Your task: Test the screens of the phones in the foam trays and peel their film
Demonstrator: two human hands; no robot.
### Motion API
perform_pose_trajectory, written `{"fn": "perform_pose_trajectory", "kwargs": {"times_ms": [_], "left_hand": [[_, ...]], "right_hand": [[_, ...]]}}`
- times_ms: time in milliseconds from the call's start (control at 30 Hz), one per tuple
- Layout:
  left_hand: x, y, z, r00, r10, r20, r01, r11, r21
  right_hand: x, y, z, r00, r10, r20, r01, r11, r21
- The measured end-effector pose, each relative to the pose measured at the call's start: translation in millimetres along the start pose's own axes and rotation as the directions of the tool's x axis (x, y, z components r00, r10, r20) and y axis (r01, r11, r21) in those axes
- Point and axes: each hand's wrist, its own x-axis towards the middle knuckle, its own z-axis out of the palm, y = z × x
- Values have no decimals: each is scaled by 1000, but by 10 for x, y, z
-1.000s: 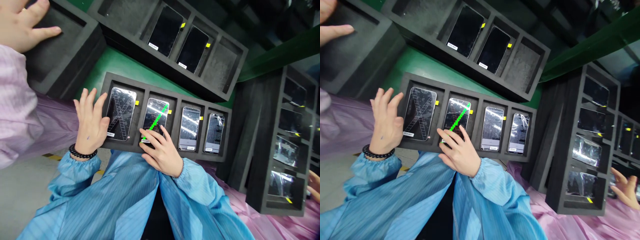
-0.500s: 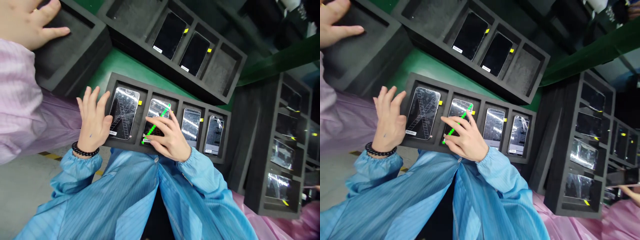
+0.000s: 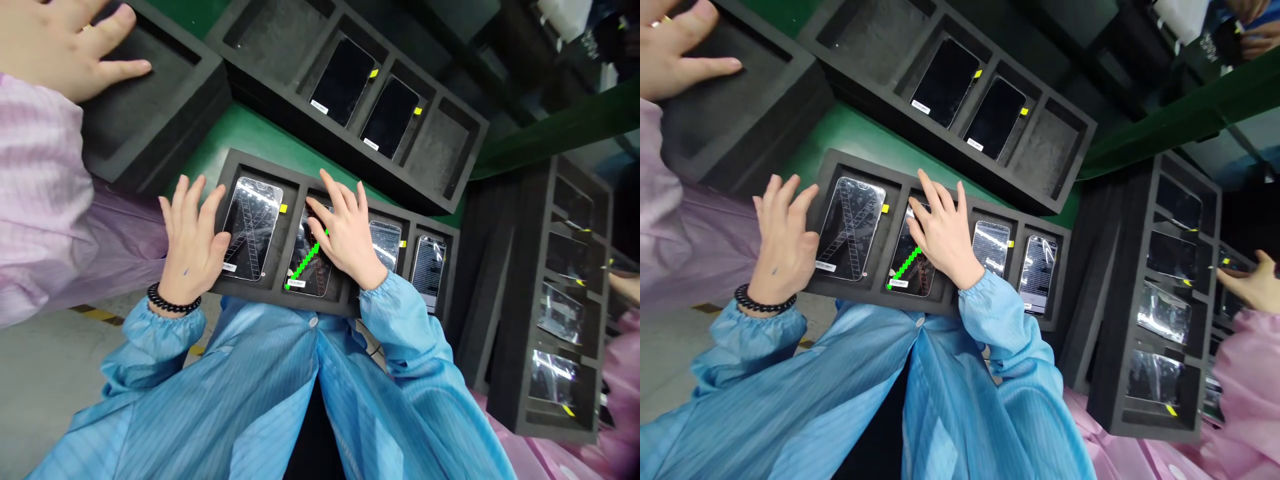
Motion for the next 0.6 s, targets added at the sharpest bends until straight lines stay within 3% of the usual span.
{"fn": "perform_pose_trajectory", "kwargs": {"times_ms": [367, 600], "left_hand": [[1, -103, 31, 1000, -2, -4, 1, 999, -34], [8, -107, 27, 1000, 4, -11, -4, 999, -33]], "right_hand": [[-188, -139, -54, 999, -10, 42, 11, 1000, -19], [-343, -177, -56, 1000, -2, 9, 2, 1000, -25]]}}
